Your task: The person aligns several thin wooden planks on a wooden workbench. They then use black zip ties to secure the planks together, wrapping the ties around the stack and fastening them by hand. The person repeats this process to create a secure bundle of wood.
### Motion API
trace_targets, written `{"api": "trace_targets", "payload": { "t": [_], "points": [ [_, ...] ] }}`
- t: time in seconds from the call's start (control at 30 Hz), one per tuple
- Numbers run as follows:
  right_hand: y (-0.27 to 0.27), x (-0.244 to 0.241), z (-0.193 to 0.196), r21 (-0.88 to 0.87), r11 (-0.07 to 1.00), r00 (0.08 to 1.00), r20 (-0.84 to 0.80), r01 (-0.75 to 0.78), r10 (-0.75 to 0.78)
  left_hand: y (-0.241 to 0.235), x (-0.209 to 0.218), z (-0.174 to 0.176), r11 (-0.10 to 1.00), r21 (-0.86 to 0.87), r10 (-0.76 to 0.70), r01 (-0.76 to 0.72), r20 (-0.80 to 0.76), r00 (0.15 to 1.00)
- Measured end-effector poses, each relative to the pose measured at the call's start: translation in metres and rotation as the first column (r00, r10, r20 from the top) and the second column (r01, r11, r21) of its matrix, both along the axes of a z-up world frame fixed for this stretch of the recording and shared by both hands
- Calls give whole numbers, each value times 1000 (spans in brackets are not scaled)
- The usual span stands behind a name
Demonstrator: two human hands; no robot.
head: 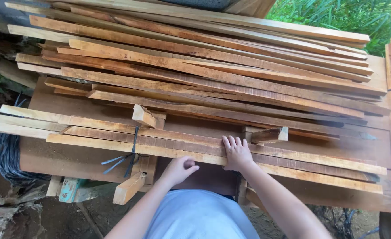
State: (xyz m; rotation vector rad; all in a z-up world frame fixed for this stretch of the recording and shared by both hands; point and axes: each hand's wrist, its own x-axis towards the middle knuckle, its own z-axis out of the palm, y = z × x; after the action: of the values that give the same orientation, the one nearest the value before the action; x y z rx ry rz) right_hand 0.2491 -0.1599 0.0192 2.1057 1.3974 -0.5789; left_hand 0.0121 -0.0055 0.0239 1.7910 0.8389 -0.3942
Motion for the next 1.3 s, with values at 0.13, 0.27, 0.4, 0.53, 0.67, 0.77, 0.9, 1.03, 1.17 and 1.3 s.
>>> {"api": "trace_targets", "payload": {
  "t": [0.13,0.27,0.4,0.53,0.67,0.77,0.9,1.03,1.17,1.3],
  "points": [
    [2,-25,33,-35,997,996,57,65,-63,-9,31,-5,933,302,-196,198,-37,980],
    [-2,-21,20,-14,989,988,57,147,-146,-9,61,12,585,610,-507,534,-239,828],
    [-11,-19,10,35,990,990,47,134,-135,-1,59,-71,275,767,-551,580,-370,749],
    [-17,-16,16,90,991,994,39,97,-100,-1,55,-62,224,810,-557,542,-350,753],
    [-24,-18,6,152,988,997,63,33,-43,1,47,-62,193,851,-581,489,-303,756],
    [-19,-16,19,173,984,996,80,35,-49,6,54,-61,208,835,-599,510,-303,741],
    [-12,-7,15,147,988,997,64,43,-53,27,70,-28,387,708,-614,590,-280,738],
    [-11,-2,12,162,985,998,-20,63,-60,49,69,-40,409,650,-605,641,-333,724],
    [-14,1,16,160,987,999,-34,25,-20,47,71,-43,342,710,-603,615,-336,723],
    [-11,4,17,163,987,999,-53,4,4,50,67,-37,345,738,-600,580,-302,741]
  ]
}}
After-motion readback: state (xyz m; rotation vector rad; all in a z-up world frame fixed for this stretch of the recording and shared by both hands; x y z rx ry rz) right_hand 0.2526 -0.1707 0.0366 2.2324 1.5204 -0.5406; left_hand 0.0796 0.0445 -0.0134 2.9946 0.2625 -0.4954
